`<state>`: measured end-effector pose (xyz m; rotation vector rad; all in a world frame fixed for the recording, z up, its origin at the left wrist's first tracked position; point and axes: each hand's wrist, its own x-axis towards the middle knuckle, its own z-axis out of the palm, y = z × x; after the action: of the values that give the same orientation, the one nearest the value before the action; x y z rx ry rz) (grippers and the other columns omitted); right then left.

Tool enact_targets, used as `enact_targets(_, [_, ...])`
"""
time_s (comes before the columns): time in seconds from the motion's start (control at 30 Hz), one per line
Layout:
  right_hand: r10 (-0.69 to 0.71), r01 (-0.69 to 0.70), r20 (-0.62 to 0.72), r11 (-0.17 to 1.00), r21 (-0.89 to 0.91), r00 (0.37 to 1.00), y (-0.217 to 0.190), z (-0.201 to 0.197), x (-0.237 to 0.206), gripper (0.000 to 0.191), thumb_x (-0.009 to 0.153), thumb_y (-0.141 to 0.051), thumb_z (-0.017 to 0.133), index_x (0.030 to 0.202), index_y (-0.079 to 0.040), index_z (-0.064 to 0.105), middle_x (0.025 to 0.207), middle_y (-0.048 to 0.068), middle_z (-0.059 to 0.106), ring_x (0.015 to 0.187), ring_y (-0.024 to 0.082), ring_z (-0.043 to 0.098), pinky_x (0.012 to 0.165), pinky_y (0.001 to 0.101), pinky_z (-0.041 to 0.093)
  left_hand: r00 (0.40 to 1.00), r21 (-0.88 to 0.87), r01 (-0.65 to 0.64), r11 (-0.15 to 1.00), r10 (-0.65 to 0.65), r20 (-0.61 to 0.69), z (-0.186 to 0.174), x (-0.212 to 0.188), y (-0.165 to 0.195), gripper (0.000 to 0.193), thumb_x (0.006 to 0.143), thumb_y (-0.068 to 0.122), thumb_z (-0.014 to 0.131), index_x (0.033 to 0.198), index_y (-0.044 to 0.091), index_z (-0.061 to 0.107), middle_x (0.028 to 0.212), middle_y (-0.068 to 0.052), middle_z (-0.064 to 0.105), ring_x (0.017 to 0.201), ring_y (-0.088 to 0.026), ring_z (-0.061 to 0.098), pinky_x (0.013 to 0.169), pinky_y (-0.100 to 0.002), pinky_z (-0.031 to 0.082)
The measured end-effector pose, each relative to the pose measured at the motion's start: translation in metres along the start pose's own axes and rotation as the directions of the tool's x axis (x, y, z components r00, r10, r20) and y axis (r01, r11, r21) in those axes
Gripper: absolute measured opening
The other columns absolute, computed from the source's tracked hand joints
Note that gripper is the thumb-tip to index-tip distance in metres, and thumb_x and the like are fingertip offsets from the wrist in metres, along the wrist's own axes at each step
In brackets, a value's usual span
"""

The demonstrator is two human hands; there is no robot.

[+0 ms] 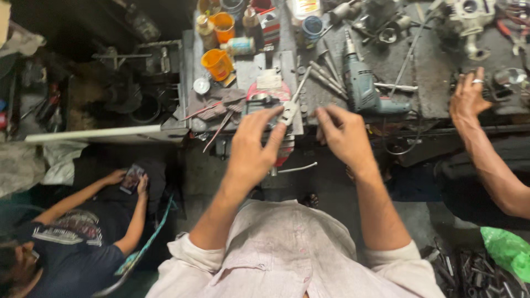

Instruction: The person handles a small metal component, then uses a pipe wrench to tighten a part secured in a bench vise. The person repeatedly adjusts the wrench and the vise-mounted component, then removes the wrench and inspects the part.

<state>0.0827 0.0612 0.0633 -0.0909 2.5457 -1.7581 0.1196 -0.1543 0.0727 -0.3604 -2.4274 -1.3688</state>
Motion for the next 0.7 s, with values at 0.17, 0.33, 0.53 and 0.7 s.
enact_targets(0.17, [-0.346, 0.324, -0.074, 0.921, -0.218, 0.935, -0.009, 0.009, 0.033, 0.024, 0.107, -0.017, 0.064, 0.125, -0.002, 0.07, 0.09, 0.006, 0.069, 0.07, 0.012, 0.061, 0.061, 0.0276, 0.047, 0.995, 0.171, 0.029, 0.985, -0.013, -0.094, 0.005, -0.022, 0.015, 0.033, 0.105, 0.014, 0.06, 0.136, 0.004, 0.064, 0.125, -0.012, 0.068, 0.118, -0.032, 0.061, 0.104, -0.042, 0.049])
enact_targets(0.33, [-0.588, 0.55, 0.016, 0.746, -0.375, 0.809, -0.001, 0.01, 0.08, 0.017, 0.113, -0.016, 0.066, 0.116, -0.001, 0.074, 0.107, 0.014, 0.074, 0.086, 0.018, 0.069, 0.071, 0.0319, 0.053, 0.985, 0.31, 0.032, 0.95, 0.023, -0.172, 0.012, -0.024, 0.024, 0.036, 0.095, 0.006, 0.066, 0.131, 0.009, 0.067, 0.122, -0.007, 0.069, 0.115, -0.027, 0.062, 0.1, -0.041, 0.05])
enact_targets(0.53, [-0.287, 0.269, 0.004, 0.894, -0.358, 0.958, 0.023, 0.014, 0.104, 0.02, 0.111, -0.02, 0.065, 0.116, -0.003, 0.075, 0.093, 0.013, 0.075, 0.078, 0.017, 0.067, 0.072, 0.0359, 0.052, 0.965, 0.38, 0.008, 0.925, 0.093, -0.246, 0.025, -0.02, 0.017, 0.043, 0.087, -0.001, 0.066, 0.129, 0.01, 0.066, 0.122, -0.007, 0.07, 0.108, -0.026, 0.066, 0.094, -0.04, 0.051])
enact_targets(0.7, [-0.532, 0.534, -0.053, 0.845, 0.028, 0.845, 0.056, 0.017, 0.129, 0.028, 0.106, 0.002, 0.067, 0.128, -0.001, 0.051, 0.122, 0.013, 0.064, 0.111, 0.022, 0.066, 0.097, 0.0368, 0.058, 0.956, 0.405, 0.05, 0.913, 0.073, -0.284, 0.035, -0.012, 0.008, 0.031, 0.096, 0.001, 0.068, 0.125, 0.012, 0.069, 0.109, -0.007, 0.073, 0.093, -0.029, 0.069, 0.085, -0.041, 0.052])
